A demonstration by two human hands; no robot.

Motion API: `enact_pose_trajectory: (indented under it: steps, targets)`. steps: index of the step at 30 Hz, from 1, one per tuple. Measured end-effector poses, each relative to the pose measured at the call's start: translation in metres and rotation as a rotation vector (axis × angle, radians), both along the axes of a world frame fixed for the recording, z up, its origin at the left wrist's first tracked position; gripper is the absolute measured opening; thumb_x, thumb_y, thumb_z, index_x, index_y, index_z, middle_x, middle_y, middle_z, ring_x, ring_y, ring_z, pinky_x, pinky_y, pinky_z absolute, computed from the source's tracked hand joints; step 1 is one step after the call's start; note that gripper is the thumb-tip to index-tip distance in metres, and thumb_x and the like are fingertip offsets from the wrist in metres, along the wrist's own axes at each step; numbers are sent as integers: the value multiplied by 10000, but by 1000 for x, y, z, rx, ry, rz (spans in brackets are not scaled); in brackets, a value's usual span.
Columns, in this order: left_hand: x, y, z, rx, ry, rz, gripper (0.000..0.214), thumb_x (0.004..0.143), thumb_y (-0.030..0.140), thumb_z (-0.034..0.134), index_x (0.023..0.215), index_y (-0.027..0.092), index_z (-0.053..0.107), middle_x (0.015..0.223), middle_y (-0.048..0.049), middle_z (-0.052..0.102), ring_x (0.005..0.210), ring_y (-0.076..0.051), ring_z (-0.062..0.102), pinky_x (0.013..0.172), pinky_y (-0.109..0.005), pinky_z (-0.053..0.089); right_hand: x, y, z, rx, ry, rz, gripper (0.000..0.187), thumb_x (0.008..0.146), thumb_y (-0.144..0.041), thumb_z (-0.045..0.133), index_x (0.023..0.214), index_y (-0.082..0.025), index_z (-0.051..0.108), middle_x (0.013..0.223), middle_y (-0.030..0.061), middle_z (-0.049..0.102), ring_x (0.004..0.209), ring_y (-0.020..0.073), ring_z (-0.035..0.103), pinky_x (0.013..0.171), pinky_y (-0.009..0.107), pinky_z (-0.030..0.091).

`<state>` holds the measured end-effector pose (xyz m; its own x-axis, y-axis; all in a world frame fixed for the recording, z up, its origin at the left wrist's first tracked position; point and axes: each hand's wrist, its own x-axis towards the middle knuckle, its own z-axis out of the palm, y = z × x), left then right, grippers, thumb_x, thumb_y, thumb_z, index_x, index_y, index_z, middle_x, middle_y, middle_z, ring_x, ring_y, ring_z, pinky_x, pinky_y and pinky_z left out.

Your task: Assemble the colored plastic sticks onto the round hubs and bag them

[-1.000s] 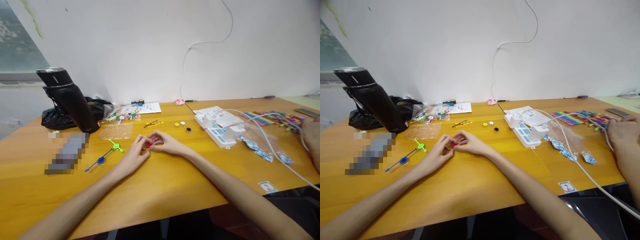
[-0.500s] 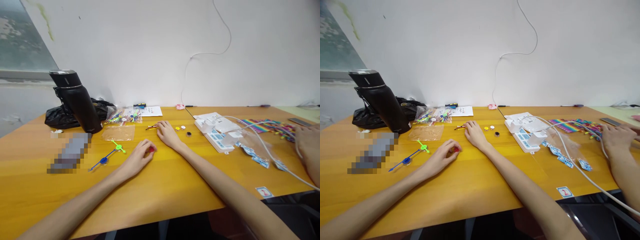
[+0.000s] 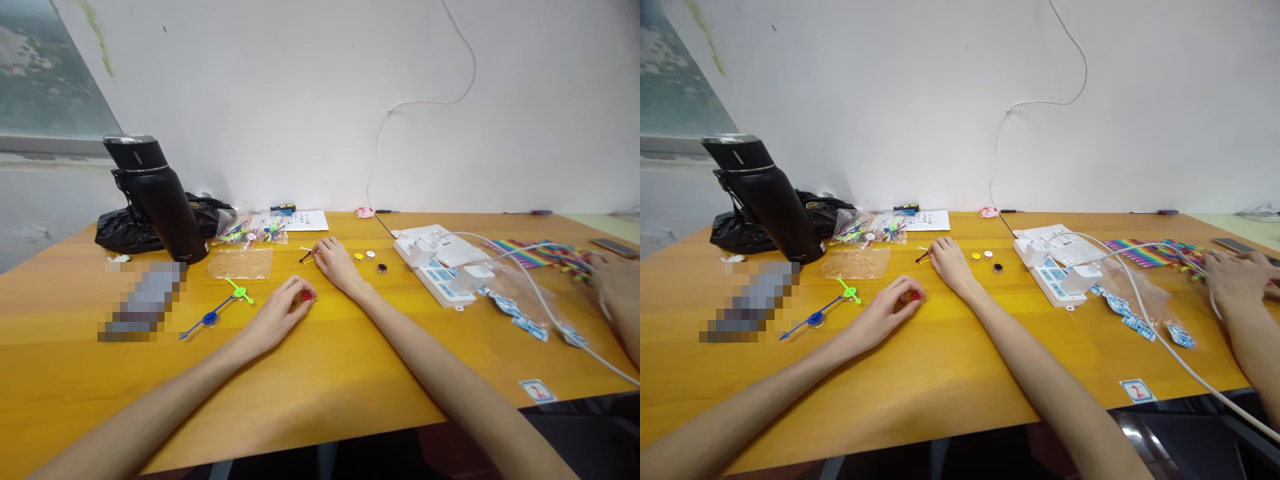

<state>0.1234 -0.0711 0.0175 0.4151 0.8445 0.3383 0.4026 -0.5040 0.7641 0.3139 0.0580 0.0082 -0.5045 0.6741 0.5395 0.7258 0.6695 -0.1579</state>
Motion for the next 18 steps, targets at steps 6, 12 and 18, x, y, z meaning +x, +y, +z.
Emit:
enact_pose_trajectory:
  steps: [6,12,18]
  targets:
    - [-2,4,-4,-68,-129,53,135,978,267,562,1095,217,606,1101,-51,631,952,-177,631,902,-326,505,-1,-16,12,2,179,1,146,1024,-204,473,1053,-185,615,1046,103,693,1046,269,543,948,411,406]
    - [-4,15,-10,-255,-367,100,248,891,328,685,1076,201,578,1098,-50,642,991,-164,654,946,-327,535,-1,-42,11,-237,400,245,154,996,-253,544,1056,-218,681,1061,76,720,1061,234,606,989,405,455]
    - [-7,24,-19,-302,-464,151,293,817,296,752,1042,189,599,1067,-66,700,987,-182,681,961,-361,540,-6,-68,4,-791,893,262,247,883,-360,706,1089,-224,732,1052,64,763,1010,219,708,982,392,526]
